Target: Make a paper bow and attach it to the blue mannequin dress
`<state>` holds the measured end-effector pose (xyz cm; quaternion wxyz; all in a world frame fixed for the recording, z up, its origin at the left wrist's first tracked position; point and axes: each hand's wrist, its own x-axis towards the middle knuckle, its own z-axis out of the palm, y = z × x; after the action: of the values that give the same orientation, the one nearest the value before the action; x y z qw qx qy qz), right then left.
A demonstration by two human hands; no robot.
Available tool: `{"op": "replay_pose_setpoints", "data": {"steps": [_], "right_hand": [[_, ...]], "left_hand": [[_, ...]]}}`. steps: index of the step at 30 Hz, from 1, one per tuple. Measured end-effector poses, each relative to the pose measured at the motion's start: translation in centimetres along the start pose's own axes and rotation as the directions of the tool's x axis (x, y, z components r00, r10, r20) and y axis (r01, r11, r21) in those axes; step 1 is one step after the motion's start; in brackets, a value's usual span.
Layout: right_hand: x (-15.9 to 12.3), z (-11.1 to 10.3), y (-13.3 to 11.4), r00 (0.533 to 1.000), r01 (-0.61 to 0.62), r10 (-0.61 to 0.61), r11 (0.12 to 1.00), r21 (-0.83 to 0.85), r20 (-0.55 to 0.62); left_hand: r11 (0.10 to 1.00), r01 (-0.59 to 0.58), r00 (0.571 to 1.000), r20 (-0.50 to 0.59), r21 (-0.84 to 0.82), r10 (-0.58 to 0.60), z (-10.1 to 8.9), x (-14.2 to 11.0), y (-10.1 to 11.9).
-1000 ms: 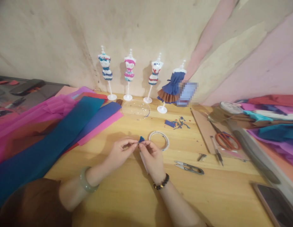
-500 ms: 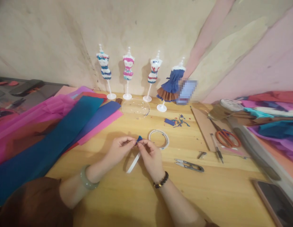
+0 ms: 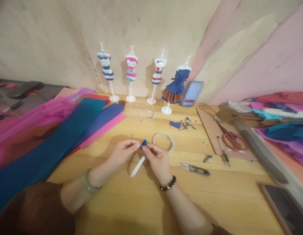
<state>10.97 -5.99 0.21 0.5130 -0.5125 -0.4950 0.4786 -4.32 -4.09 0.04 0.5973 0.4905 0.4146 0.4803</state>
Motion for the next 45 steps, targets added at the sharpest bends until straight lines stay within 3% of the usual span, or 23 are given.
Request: {"op": "replay_pose_setpoints", "data": {"steps": [5,11,18,28,35,45], "right_hand": [[-0.1,-0.1,0.0,0.997,0.074,-0.074,0.997,-0.017,0.019],[-0.1,-0.4,-0.4,0.997,-0.008,0.007,1.0,0.017,0.083],[0.0,-0.8,-0.1,0.992,-0.023,0.015,0.997,0.071,0.123],[0.2,-1.3,-0.6,0.985,-0.005,0.009,1.0,-0.026,0.174],[0.2,-1.3,-0.5,0.992,0.031,-0.025,0.999,-0.044,0.125],[0.2,-1.6,-1.1,0.974,0.02,-0.011,0.999,-0.041,0.227]], "left_hand": [[0.992,0.097,0.995,0.026,-0.079,-0.095,0.0,0.0,0.3],[0.981,0.158,0.987,0.054,-0.108,-0.153,0.1,0.0,0.9],[0.976,0.172,0.982,0.101,-0.136,-0.159,0.0,0.0,1.0],[0.969,0.198,0.977,0.109,-0.149,-0.183,-0.3,0.3,1.0],[0.934,0.281,0.954,0.168,-0.219,-0.247,-0.3,0.2,0.9],[0.917,0.354,0.913,0.28,-0.183,-0.297,-0.7,0.2,0.8]]}}
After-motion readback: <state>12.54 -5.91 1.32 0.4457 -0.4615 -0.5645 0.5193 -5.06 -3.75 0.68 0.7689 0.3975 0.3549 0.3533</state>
